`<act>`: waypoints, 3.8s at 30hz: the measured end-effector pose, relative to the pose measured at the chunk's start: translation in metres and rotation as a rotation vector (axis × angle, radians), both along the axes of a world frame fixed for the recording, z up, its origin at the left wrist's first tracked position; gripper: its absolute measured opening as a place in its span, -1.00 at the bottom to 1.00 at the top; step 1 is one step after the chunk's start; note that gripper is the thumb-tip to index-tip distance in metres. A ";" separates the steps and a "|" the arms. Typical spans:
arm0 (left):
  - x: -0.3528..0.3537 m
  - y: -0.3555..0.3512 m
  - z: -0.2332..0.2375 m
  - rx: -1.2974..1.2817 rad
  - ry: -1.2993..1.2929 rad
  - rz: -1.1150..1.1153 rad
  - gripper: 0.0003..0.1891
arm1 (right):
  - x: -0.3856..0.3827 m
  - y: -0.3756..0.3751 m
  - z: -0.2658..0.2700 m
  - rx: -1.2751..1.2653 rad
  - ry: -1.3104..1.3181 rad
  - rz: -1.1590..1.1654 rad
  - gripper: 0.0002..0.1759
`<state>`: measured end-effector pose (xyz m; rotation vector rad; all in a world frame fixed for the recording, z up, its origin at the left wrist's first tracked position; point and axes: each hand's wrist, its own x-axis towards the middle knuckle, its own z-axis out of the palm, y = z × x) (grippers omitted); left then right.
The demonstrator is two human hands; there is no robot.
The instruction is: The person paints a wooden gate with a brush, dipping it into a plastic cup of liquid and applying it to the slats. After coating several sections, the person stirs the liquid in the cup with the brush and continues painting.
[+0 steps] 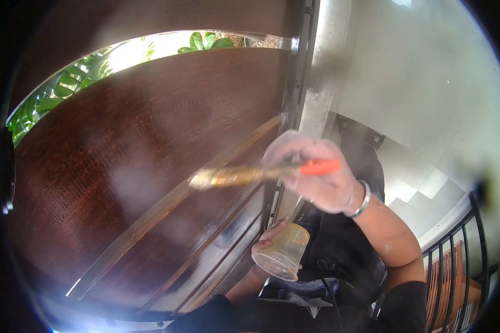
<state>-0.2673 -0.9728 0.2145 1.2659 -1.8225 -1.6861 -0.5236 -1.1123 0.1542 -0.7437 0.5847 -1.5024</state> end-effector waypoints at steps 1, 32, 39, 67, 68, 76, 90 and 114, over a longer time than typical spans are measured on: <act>-0.007 -0.002 0.001 -0.069 0.081 0.044 -0.05 | -0.001 0.004 -0.014 0.084 0.024 0.036 -0.76; -0.026 0.008 0.014 -0.082 0.288 0.088 -0.14 | -0.019 -0.006 -0.006 0.473 0.327 0.151 -0.75; -0.018 0.004 0.012 -0.063 0.303 0.043 -0.15 | -0.012 -0.019 0.045 0.128 0.782 -0.007 -0.78; -0.006 0.015 0.037 -0.101 0.246 -0.006 -0.08 | -0.009 -0.029 0.155 0.143 0.568 0.048 -0.82; -0.003 0.016 0.043 -0.099 0.238 -0.009 -0.08 | -0.008 -0.030 0.165 0.087 0.492 0.030 -0.79; 0.018 0.043 0.104 -0.056 0.276 -0.012 -0.09 | 0.007 -0.044 0.227 -0.086 -0.073 0.093 -0.65; 0.006 0.022 0.072 -0.147 0.270 -0.052 -0.10 | 0.011 -0.016 0.162 0.043 0.627 -0.113 -0.79; 0.006 0.026 0.112 -0.446 0.224 0.105 -0.23 | 0.029 0.018 0.348 -0.814 0.581 -0.015 -0.72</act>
